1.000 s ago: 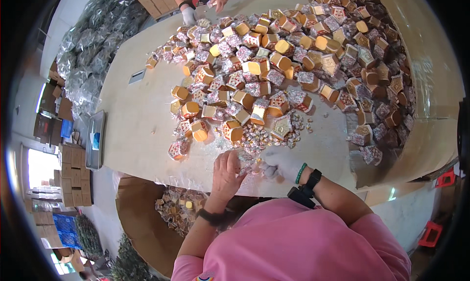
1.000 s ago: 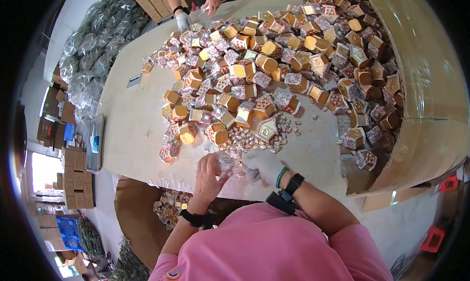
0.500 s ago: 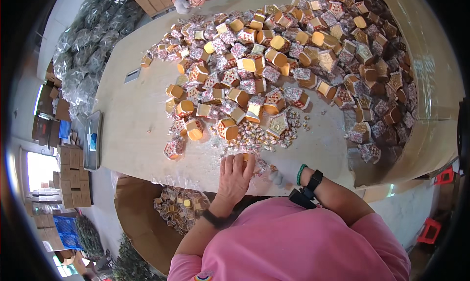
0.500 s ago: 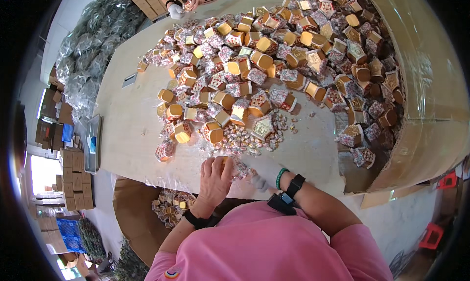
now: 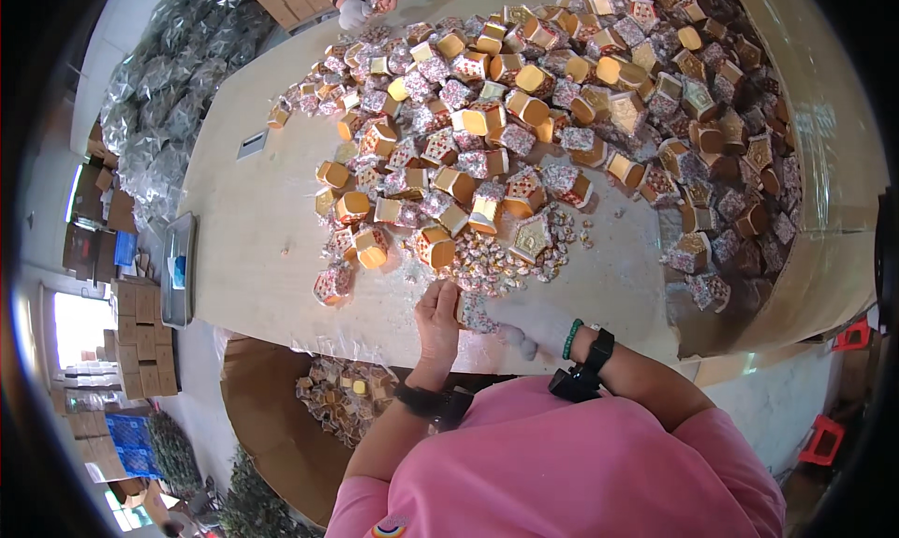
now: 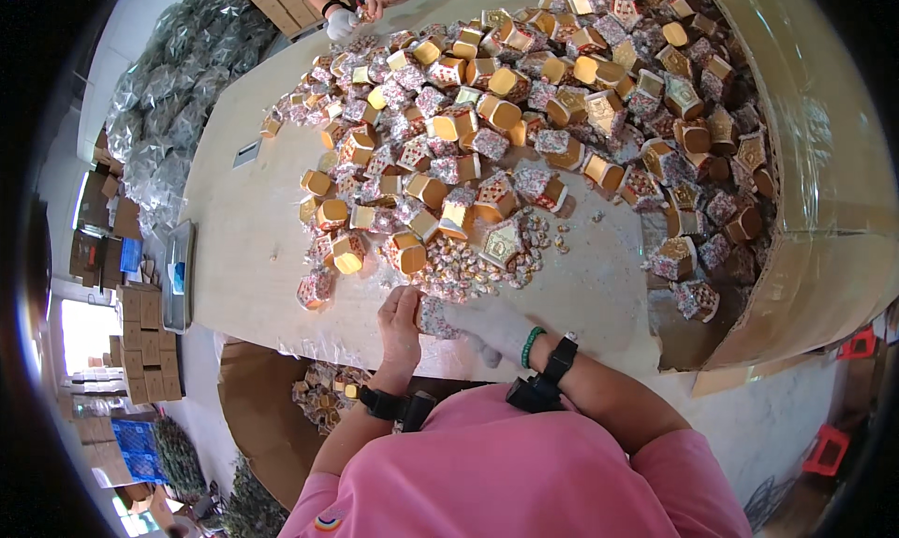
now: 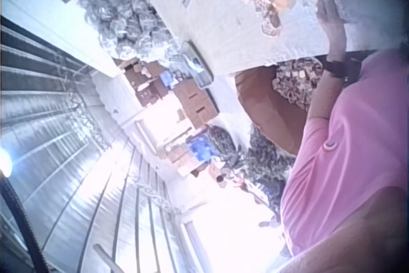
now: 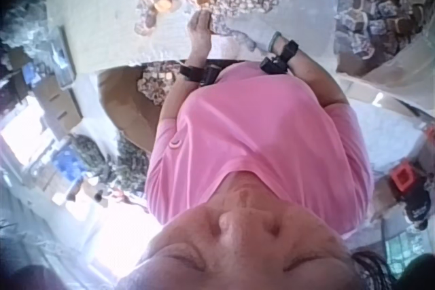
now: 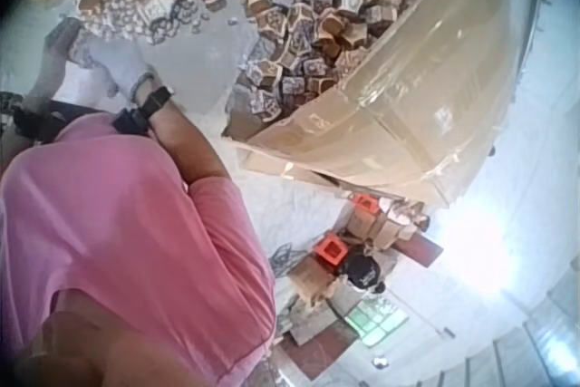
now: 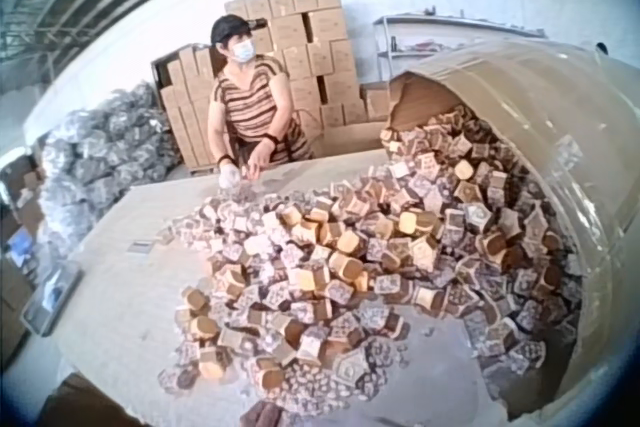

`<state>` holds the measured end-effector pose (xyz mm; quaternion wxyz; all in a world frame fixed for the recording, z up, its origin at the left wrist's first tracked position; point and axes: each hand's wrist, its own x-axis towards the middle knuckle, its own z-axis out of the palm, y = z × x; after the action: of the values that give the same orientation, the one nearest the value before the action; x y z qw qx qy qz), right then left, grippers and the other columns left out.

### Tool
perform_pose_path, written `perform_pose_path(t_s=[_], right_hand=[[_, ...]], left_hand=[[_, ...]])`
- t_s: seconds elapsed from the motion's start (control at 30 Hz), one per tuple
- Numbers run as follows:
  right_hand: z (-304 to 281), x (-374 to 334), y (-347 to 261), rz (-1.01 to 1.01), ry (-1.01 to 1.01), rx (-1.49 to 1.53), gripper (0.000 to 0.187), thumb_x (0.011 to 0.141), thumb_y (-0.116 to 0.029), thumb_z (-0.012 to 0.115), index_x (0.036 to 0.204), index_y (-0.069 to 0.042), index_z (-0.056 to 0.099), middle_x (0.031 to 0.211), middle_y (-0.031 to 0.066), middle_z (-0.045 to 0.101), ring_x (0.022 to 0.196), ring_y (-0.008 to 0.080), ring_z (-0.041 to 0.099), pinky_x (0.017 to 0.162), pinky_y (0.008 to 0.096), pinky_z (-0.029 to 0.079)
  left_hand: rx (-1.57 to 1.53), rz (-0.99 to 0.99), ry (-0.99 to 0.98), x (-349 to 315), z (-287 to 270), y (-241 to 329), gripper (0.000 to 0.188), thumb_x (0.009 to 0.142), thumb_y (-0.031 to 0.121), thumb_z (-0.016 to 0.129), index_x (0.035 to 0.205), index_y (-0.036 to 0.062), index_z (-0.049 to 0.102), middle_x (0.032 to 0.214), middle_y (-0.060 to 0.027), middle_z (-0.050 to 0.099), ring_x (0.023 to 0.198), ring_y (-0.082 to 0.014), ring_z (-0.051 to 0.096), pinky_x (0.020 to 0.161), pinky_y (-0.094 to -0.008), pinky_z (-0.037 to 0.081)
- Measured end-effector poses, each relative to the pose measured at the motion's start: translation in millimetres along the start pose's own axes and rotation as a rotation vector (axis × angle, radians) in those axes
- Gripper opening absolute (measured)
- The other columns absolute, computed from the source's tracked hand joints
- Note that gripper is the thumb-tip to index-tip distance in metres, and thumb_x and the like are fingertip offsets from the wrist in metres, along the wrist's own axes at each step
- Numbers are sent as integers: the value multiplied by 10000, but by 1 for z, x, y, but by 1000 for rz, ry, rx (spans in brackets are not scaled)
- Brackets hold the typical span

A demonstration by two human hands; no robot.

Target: The worker sorts and organizes small packaged items into a large bin on a warehouse table.

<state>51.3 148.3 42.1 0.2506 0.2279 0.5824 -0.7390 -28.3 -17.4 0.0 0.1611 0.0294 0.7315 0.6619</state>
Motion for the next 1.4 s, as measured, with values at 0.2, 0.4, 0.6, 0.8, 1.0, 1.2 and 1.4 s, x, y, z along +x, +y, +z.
perform_pose_path(t_s=[0.2,0.4,0.6,0.8,1.0,1.2,1.4], right_hand=[[1,-1,2,151,-7,310,471,886,-531,570,679,-117,483,516,-17,404,363,107,378,332,267,316],[-11,30,17,-72,-145,833,402,947,-432,509,664,-156,433,510,-48,352,362,106,301,337,274,266],[-44,29,13,-175,-13,805,364,941,-361,506,660,-137,443,512,-30,384,391,129,345,437,300,384],[-82,6,49,-284,69,936,98,861,-165,524,868,-73,555,705,30,515,614,167,488,638,363,441],[-100,-3,72,-279,142,884,104,852,-143,520,887,-55,562,716,50,533,618,199,515,643,371,456],[-106,-10,88,-259,228,866,110,831,-107,503,883,-32,565,725,77,548,637,222,543,652,394,481],[-113,-16,80,-359,299,687,111,848,-126,512,869,-31,564,701,75,543,597,196,532,600,376,478]], left_hand=[[-217,-140,143,-1,14,-6,213,941,197,518,830,47,620,704,10,533,613,-84,478,546,-235,394],[-795,-473,160,30,27,-19,189,925,228,512,970,88,631,845,-44,600,651,-163,574,614,-326,532],[-176,-267,142,41,28,12,195,940,184,470,948,67,625,949,-72,647,768,-246,623,681,-431,532],[1075,832,-320,41,34,8,251,755,60,621,1004,72,593,822,-108,606,793,-317,586,657,-428,488],[1315,281,-394,44,103,27,603,770,308,722,1231,26,455,973,-179,637,898,-346,646,732,-440,517],[1254,193,-353,72,123,0,634,730,407,756,1063,-41,455,963,-219,644,912,-401,640,756,-447,523],[1092,227,-482,60,108,28,533,734,285,754,1104,50,450,1014,-195,604,902,-396,617,715,-479,493]])
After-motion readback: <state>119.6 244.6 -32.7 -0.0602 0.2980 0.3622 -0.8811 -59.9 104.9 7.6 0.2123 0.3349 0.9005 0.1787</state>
